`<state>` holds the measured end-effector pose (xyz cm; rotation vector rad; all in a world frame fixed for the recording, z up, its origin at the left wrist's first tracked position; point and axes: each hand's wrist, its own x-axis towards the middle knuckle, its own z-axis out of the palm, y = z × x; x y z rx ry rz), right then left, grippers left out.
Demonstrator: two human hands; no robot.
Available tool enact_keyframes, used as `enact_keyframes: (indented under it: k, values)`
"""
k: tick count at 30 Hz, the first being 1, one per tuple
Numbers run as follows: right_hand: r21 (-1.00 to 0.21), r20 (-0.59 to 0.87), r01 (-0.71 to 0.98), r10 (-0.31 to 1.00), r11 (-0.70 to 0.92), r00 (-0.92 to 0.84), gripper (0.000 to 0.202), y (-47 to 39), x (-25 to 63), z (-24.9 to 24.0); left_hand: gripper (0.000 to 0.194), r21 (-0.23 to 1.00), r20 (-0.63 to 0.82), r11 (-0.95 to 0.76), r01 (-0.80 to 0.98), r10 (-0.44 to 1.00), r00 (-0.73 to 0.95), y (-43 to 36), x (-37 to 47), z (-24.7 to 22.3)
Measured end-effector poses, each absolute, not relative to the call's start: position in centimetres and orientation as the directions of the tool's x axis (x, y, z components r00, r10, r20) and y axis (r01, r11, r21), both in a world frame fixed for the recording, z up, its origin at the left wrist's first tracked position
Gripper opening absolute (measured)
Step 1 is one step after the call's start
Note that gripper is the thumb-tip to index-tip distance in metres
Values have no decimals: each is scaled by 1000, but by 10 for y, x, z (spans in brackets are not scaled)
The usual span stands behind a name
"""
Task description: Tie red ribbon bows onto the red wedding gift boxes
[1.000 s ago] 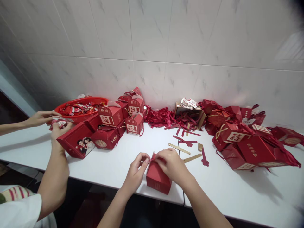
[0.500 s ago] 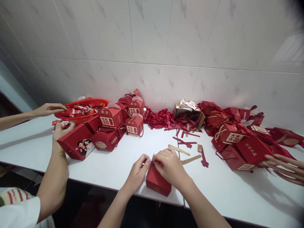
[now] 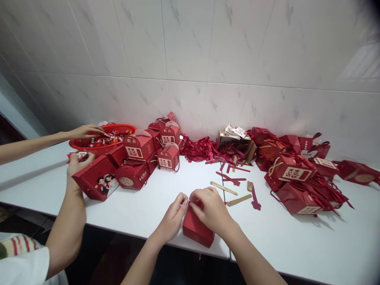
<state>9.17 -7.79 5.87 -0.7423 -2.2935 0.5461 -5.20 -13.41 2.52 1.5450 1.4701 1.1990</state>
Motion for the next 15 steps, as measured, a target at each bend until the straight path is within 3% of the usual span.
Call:
enact_keyframes:
  k: [3,7,11,13,15]
  values:
    - [-562,521,323,630,761,-576,11,-80,99,61,26,891,140,-83,447,986,-95,-132,-53,20]
    - [-661,644,271,714,700,-276,14,-85,128,50,23,691,56,200,695,943,-327,-134,-87,3]
    - [-777,565,307,824,549,-42,10,-93,167,19,18,522,87,514,681,762,-642,-151,-145,-9]
    - [-815,502,325,864,480,-17,10,-98,179,3,11,476,144,579,662,691,-708,-156,-162,-9]
    - [-835,450,336,892,435,-37,12,-104,180,-9,10,536,217,505,676,692,-689,-155,-161,-8]
